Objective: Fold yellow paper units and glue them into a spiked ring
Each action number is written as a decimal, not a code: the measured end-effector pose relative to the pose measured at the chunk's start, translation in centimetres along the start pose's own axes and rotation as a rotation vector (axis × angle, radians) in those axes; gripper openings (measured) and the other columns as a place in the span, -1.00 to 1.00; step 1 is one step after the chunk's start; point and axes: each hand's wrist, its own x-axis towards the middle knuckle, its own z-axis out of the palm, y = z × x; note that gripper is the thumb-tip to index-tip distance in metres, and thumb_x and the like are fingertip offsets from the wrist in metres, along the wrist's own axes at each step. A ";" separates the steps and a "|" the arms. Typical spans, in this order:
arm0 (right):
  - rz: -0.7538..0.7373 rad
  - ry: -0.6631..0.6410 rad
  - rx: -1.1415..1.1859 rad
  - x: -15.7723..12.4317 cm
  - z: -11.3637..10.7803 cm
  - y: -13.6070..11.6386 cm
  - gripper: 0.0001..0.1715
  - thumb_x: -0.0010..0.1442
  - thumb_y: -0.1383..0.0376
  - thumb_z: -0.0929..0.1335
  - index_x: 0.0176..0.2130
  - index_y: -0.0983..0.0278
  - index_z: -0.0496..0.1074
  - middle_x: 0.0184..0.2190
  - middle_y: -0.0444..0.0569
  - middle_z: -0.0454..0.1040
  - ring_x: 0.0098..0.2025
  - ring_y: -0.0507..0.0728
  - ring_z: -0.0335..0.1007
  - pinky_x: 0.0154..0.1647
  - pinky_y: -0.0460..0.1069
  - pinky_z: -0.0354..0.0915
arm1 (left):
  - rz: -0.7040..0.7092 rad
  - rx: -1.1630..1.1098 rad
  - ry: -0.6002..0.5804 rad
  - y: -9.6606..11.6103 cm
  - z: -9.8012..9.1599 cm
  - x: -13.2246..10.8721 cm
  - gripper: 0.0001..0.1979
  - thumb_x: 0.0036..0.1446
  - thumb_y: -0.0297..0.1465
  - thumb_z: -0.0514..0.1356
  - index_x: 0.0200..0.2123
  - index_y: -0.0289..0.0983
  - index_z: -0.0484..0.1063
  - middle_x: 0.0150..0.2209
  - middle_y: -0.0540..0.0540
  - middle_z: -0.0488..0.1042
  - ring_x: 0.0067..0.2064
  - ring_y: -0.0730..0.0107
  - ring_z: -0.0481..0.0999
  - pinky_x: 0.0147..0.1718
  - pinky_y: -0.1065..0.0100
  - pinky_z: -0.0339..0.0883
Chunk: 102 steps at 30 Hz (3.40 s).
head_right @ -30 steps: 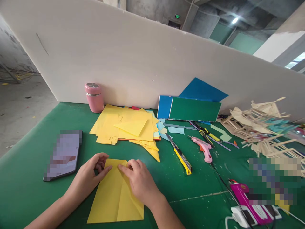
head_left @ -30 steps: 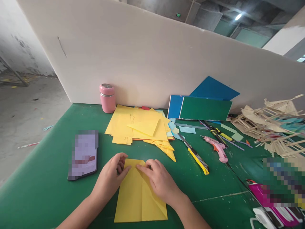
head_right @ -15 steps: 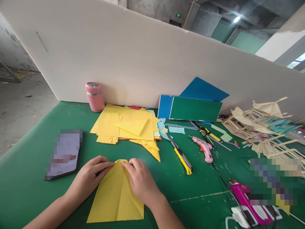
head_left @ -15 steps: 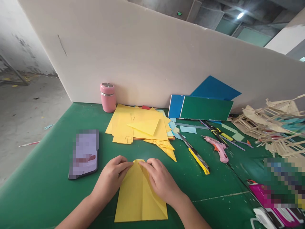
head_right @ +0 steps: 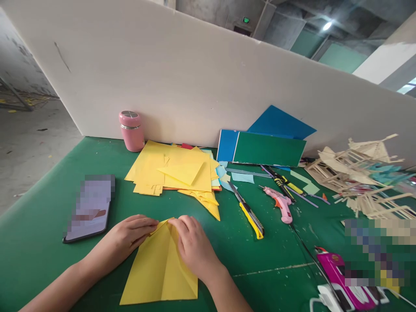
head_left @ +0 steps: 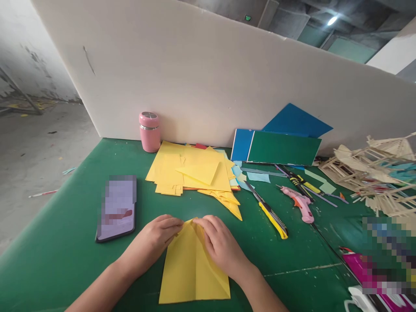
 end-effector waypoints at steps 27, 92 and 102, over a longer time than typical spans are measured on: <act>-0.022 -0.027 -0.011 0.1 0.0 0.1 -0.36 0.19 0.59 0.13 0.18 0.19 0.21 -0.18 0.04 0.33 -0.11 0.18 0.31 -0.10 0.15 0.41 | 0.030 0.014 -0.107 0.0 -0.1 -0.4 -0.75 0.30 -0.53 -0.04 -0.18 -0.29 0.43 -0.17 -0.14 0.50 -0.16 0.29 0.46 -0.23 0.36 0.45; 0.067 -0.149 -0.266 0.1 0.1 -0.9 -0.19 0.13 0.61 0.22 0.23 -0.02 0.17 -0.21 0.00 0.28 -0.20 0.19 0.23 -0.22 0.10 0.37 | -0.031 0.314 -0.127 0.8 -0.7 0.2 -0.67 0.11 -0.64 0.01 -0.39 -0.24 0.53 -0.43 -0.07 0.49 -0.36 0.25 0.42 -0.41 0.27 0.29; 0.043 -0.037 -0.252 -0.2 0.8 -0.4 -0.22 0.09 0.63 0.13 0.25 0.25 0.14 -0.14 0.10 0.35 -0.19 0.21 0.26 -0.18 0.11 0.37 | -0.186 0.312 -0.039 1.2 -0.1 -0.1 -0.67 0.12 -0.61 -0.05 -0.46 -0.25 0.47 -0.46 -0.07 0.45 -0.40 0.28 0.43 -0.41 0.28 0.28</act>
